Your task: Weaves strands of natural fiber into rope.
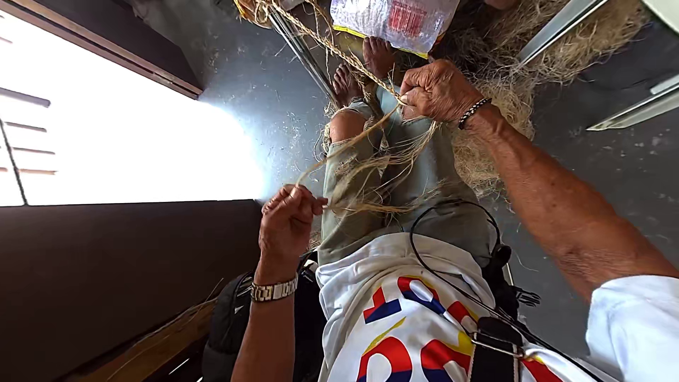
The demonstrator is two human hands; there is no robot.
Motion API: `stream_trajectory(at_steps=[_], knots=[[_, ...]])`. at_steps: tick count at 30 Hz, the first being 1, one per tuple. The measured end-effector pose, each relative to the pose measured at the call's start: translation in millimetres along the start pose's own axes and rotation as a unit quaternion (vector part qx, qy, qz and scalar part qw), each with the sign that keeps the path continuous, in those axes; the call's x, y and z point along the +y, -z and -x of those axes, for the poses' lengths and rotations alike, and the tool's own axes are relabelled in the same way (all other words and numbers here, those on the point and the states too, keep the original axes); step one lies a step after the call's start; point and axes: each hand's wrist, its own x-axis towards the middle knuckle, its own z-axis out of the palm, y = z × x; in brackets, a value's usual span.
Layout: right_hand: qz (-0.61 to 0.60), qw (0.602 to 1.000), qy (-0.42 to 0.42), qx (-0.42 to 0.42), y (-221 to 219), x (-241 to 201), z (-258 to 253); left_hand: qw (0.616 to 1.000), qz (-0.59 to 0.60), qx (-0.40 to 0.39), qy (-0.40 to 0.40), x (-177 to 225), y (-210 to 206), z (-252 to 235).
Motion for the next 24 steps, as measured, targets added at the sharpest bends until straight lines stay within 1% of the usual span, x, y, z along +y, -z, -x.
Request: stream_trajectory(at_steps=[2,5,7,10,13,15,18,21,24], knots=[[-0.027,0.999,0.0,0.018,4,4,0,0.999,0.034,0.025,0.007,-3,-4,-22],[-0.024,0.999,0.001,0.031,9,8,-1,0.992,0.098,0.078,0.025,-9,-15,-60],[-0.005,0.999,-0.014,0.031,16,8,-4,0.986,0.143,0.079,0.025,-11,-20,-86],[0.035,0.998,-0.022,0.038,31,11,-9,0.986,0.146,0.08,0.002,1,-23,-122],[0.061,0.997,-0.025,0.048,46,11,-16,0.992,0.1,0.07,-0.045,28,-20,-148],[0.081,0.995,-0.027,0.044,55,7,-23,0.996,0.05,0.04,-0.069,47,-18,-159],[0.115,0.992,-0.045,0.037,67,7,-27,0.991,-0.092,-0.004,-0.094,65,-1,-166],[0.131,0.99,-0.048,0.037,74,9,-31,0.974,-0.19,-0.038,-0.115,76,24,-155],[0.126,0.991,-0.025,0.034,70,14,-33,0.954,-0.278,-0.078,-0.084,76,45,-121]])
